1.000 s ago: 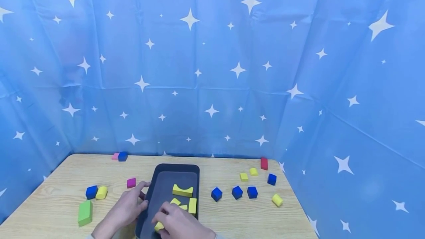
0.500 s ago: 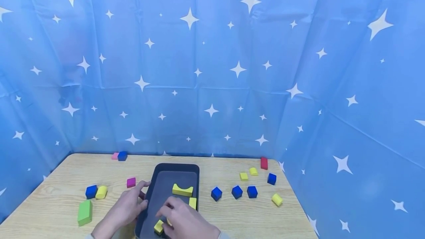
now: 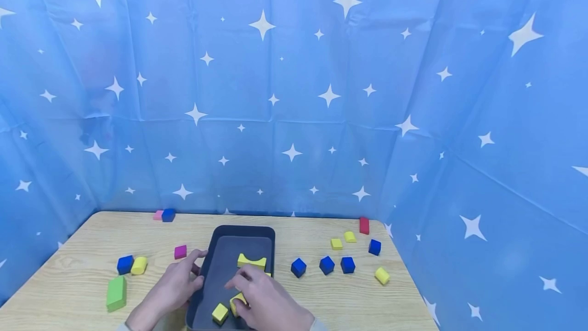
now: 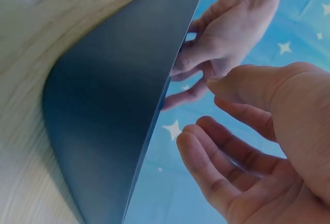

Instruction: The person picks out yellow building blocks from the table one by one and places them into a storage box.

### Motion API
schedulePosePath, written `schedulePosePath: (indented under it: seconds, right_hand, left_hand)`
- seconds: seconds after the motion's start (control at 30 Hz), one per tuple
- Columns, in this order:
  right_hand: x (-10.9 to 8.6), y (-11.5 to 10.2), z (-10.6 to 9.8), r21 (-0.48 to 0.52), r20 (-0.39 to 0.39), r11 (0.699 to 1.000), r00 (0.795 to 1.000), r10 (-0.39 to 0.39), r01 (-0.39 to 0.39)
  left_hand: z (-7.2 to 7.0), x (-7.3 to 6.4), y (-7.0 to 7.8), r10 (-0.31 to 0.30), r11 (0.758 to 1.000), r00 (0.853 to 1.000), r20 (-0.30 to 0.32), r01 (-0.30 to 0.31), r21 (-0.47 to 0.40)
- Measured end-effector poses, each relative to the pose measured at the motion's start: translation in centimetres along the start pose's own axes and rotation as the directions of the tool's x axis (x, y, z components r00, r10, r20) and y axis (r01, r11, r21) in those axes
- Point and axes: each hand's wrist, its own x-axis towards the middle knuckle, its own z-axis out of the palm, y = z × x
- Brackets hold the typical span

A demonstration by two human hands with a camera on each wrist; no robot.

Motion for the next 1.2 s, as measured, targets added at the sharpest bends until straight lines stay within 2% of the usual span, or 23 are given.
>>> schedulePosePath:
  seconds: [0.13, 0.43, 0.67, 0.9, 1.2]
  right_hand:
    - [-0.6, 0.4, -0.4, -0.003, -0.019, 0.999, 0.999, 0.035, -0.035]
    - [-1.6, 1.3, -1.4, 0.028, -0.068, 0.998, 0.996, 0.064, -0.062]
    - [-2.4, 1.9, -1.8, 0.029, -0.113, 0.993, 0.987, 0.118, -0.116]
    - [-3.4, 2.9, -2.2, -0.010, -0.158, 0.981, 0.969, 0.188, -0.192]
    - [-5.6, 5.4, -2.9, -0.068, -0.284, 0.966, 0.933, 0.221, -0.250]
  left_hand:
    - [0.1, 0.0, 0.0, -0.003, 1.000, 1.000, -0.007, 0.003, 0.003]
    - [0.1, 0.0, 0.0, -0.008, 1.000, 1.000, -0.007, 0.008, 0.005]
    - [0.1, 0.0, 0.0, -0.013, 1.000, 1.000, -0.001, 0.013, 0.010]
    - [0.0, 0.1, 0.1, -0.029, 1.000, 1.000, 0.009, 0.029, 0.002]
    - [0.2, 0.2, 0.1, -0.031, 0.999, 0.999, 0.009, 0.031, 0.012]
